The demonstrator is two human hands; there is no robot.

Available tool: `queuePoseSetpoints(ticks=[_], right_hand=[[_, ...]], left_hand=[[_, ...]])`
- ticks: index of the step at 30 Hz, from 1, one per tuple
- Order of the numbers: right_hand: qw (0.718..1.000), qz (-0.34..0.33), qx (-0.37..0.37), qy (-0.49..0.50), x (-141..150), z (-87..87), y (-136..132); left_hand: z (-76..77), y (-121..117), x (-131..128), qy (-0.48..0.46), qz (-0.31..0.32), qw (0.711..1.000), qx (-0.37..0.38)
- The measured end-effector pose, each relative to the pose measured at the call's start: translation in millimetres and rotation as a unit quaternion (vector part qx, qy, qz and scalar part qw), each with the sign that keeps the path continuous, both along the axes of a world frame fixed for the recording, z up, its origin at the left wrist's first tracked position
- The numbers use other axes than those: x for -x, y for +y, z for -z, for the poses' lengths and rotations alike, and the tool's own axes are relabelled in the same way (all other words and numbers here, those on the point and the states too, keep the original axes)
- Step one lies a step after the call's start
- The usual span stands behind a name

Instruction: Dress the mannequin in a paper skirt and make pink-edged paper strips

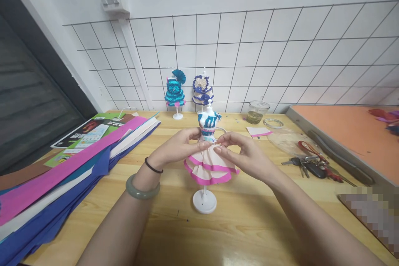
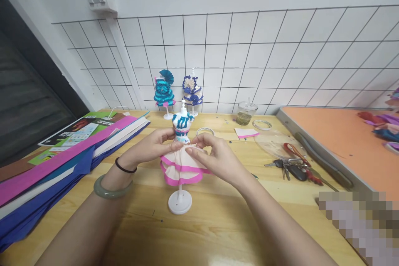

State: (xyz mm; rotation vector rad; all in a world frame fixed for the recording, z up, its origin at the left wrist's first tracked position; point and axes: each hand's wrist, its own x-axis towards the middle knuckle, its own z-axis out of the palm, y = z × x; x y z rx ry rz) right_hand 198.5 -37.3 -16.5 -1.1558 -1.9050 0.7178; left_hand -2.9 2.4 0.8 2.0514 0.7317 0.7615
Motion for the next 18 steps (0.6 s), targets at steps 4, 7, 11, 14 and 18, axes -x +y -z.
queuePoseSetpoints(ticks=[4, 7, 11, 14, 18], right_hand=[[1.0, 0.021, 0.009, -0.019, 0.2, 0.2, -1.7], [0.999, 0.025, 0.013, -0.03, -0.2, -0.1, -2.8], [0.999, 0.022, 0.015, -0.037, 0.3, -1.4, -4.0], [0.998, 0.03, 0.006, -0.048, 0.9, -1.7, -4.5], [0.998, 0.021, 0.008, -0.066, -0.7, -3.3, -5.7]], left_hand=[[-1.1, -2.9, -1.8, 0.004, 0.012, 1.0, 0.001], [-2.8, -4.1, -1.1, 0.012, 0.008, 1.0, 0.006], [-4.9, -4.9, -1.4, 0.022, -0.002, 1.0, 0.019], [-5.5, -6.1, -3.7, 0.022, -0.01, 1.0, -0.004], [-5.3, -8.0, -6.1, 0.021, -0.002, 1.0, 0.0]])
